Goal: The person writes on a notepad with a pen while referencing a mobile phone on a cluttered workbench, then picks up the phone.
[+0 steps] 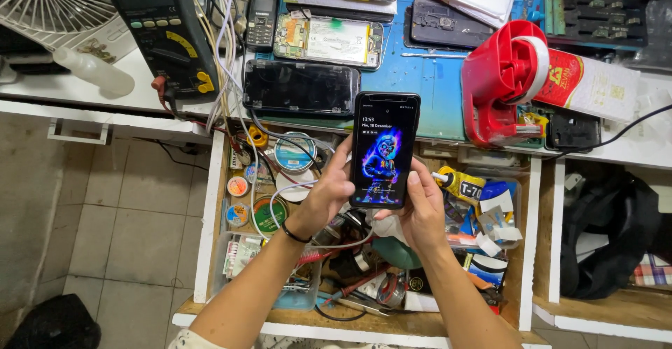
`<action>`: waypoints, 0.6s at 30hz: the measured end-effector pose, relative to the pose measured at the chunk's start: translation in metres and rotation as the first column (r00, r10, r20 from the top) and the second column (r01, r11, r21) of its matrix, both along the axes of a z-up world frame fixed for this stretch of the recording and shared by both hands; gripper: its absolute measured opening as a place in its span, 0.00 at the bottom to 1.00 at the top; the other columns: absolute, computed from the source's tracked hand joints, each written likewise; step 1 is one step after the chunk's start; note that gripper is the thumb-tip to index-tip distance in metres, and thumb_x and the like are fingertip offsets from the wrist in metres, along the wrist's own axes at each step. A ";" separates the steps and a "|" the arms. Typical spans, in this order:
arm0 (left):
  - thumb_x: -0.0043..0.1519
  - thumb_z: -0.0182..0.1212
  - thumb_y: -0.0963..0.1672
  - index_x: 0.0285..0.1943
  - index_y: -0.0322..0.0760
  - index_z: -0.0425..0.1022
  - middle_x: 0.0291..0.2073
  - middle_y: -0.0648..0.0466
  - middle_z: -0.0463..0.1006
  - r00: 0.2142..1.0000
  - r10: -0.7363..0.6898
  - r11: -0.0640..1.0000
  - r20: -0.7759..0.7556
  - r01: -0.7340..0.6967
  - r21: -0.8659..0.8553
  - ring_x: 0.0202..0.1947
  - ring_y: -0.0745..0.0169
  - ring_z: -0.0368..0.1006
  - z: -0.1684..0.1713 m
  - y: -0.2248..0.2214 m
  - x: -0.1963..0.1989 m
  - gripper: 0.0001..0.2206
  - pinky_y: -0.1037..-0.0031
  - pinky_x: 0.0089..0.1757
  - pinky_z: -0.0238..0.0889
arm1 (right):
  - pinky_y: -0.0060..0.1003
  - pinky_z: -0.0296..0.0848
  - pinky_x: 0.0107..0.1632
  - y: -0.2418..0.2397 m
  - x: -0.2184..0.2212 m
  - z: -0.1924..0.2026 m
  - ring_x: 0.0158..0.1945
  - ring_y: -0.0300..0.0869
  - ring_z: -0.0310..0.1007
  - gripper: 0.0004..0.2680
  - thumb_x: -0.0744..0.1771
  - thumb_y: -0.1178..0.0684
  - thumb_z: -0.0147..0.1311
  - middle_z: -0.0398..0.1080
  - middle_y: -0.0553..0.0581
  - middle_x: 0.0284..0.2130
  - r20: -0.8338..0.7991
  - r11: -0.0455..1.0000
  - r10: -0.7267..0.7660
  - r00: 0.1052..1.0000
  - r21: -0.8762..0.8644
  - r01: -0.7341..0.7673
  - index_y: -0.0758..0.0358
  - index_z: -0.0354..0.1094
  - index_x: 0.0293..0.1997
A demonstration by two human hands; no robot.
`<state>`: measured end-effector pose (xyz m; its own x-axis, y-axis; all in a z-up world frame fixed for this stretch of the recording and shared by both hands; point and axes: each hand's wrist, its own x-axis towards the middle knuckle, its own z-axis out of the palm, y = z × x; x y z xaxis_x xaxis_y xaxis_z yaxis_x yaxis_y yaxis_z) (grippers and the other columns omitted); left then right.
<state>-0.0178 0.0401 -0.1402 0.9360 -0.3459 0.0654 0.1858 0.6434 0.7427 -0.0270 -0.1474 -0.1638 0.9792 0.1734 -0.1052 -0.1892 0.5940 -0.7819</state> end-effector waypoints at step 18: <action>0.69 0.31 0.61 0.81 0.32 0.28 0.79 0.41 0.33 0.950 0.113 0.859 0.290 -0.240 0.452 0.77 0.49 0.32 0.018 0.001 -0.003 0.40 0.54 0.71 0.21 | 0.45 0.87 0.26 0.000 -0.002 -0.007 0.36 0.56 0.83 0.17 0.73 0.53 0.38 0.75 0.76 0.45 0.042 0.997 0.016 0.999 -0.073 -0.013 0.67 0.53 0.71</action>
<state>-0.0210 0.0408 -0.1222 0.9596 -0.2242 0.1698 -0.1244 0.2031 0.9712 -0.0294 -0.1473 -0.1707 0.9805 0.1809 -0.0762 -0.1628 0.5326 -0.8305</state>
